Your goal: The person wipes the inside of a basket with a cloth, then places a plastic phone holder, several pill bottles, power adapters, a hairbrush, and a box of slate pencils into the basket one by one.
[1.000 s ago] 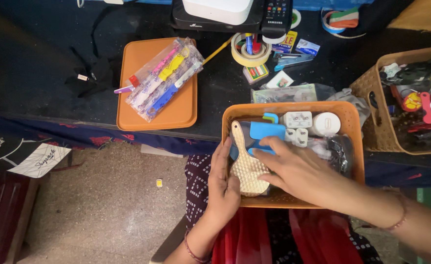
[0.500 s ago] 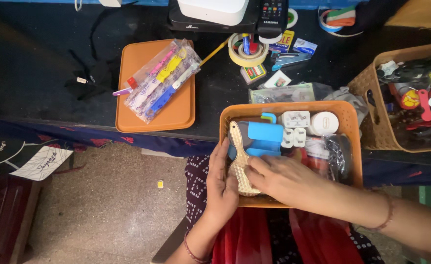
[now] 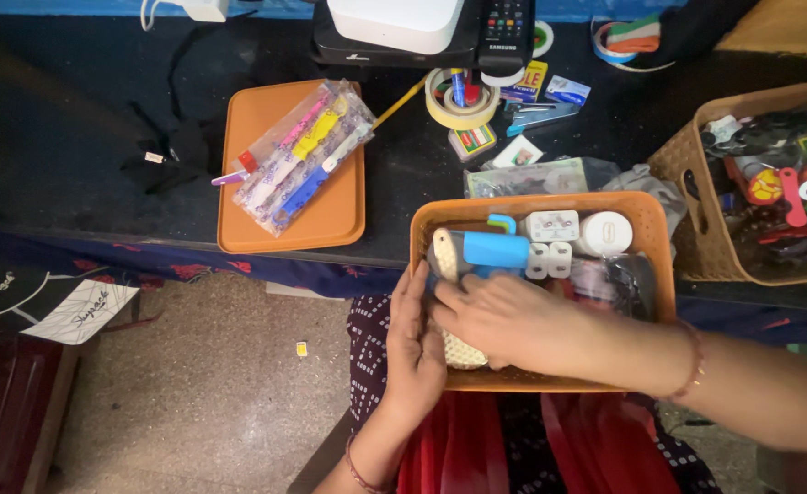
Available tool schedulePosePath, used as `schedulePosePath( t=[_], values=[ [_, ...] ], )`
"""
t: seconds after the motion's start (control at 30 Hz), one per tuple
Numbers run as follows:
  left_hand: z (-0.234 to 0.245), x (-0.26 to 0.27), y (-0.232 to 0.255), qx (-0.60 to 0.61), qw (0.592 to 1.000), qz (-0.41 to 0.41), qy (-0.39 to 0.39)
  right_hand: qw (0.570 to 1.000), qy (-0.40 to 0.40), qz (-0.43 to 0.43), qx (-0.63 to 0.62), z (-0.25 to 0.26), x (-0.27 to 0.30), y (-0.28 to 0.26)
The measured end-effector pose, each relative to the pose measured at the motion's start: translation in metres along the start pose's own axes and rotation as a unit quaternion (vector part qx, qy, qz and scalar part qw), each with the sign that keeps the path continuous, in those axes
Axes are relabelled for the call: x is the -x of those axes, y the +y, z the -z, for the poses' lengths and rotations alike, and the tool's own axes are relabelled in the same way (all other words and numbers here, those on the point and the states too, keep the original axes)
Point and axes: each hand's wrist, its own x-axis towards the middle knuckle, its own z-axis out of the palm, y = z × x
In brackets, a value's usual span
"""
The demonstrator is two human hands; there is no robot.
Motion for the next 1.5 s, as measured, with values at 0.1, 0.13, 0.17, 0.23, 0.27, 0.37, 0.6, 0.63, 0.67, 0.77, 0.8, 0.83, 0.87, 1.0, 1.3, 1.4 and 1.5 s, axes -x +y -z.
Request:
schedulePosePath(
  t=[0.1, 0.13, 0.17, 0.23, 0.27, 0.37, 0.6, 0.63, 0.67, 0.77, 0.8, 0.83, 0.87, 1.0, 1.3, 1.4, 1.5],
  values=[
    [0.001, -0.001, 0.000, 0.010, 1.000, -0.003, -0.006, 0.996, 0.091, -0.012, -0.017, -0.012, 0.016, 0.000],
    [0.000, -0.001, -0.001, 0.011, 1.000, -0.002, -0.005, 0.996, 0.090, -0.012, -0.017, -0.016, 0.020, 0.004],
    [-0.001, -0.001, -0.001, 0.079, 0.997, 0.012, -0.008, 0.990, 0.138, -0.014, -0.020, -0.020, 0.026, 0.008],
    [-0.003, -0.002, -0.001, 0.147, 0.989, 0.026, -0.009, 0.983, 0.184, -0.013, -0.023, -0.027, 0.033, 0.016],
    [-0.002, -0.002, -0.001, 0.132, 0.991, 0.024, -0.009, 0.979, 0.200, -0.024, -0.030, -0.031, 0.036, 0.019],
    [-0.003, -0.003, 0.000, 0.106, 0.994, 0.022, -0.008, 0.976, 0.218, -0.020, -0.006, -0.037, 0.044, 0.034],
    [-0.001, -0.004, 0.000, 0.077, 0.997, 0.023, -0.009, 0.917, 0.397, -0.029, -0.003, 0.001, 0.023, 0.097],
    [-0.002, -0.005, -0.001, 0.077, 0.997, 0.020, -0.010, 0.926, 0.371, -0.065, -0.039, 0.012, 0.013, 0.112],
    [-0.002, -0.006, -0.001, 0.084, 0.996, 0.020, -0.008, 0.935, 0.344, -0.079, -0.031, 0.021, 0.001, 0.123],
    [-0.002, -0.006, -0.003, 0.065, 0.998, 0.015, -0.002, 0.946, 0.310, -0.082, -0.036, 0.026, -0.032, 0.148],
    [-0.002, -0.006, -0.003, 0.041, 0.999, 0.010, 0.000, 0.948, 0.305, -0.075, -0.049, 0.024, -0.044, 0.154],
    [-0.002, -0.007, -0.004, 0.041, 0.999, 0.011, 0.003, 0.949, 0.303, -0.073, -0.049, 0.022, -0.055, 0.161],
    [-0.001, -0.007, -0.004, 0.035, 0.999, 0.012, 0.001, 0.952, 0.299, -0.056, 0.015, 0.020, -0.064, 0.168],
    [-0.001, -0.010, -0.002, 0.042, 0.999, 0.022, -0.003, 0.943, 0.302, -0.040, 0.132, 0.011, -0.081, 0.177],
    [0.000, -0.014, 0.005, 0.079, 0.993, 0.085, -0.006, 0.933, 0.247, -0.131, 0.227, 0.009, -0.084, 0.180],
    [0.000, -0.013, 0.005, 0.028, 1.000, 0.013, -0.004, 0.925, 0.241, -0.144, 0.257, 0.003, -0.084, 0.186],
    [0.000, -0.015, 0.003, 0.014, 1.000, 0.012, -0.007, 0.922, 0.257, -0.157, 0.243, 0.001, -0.082, 0.192]
  ],
)
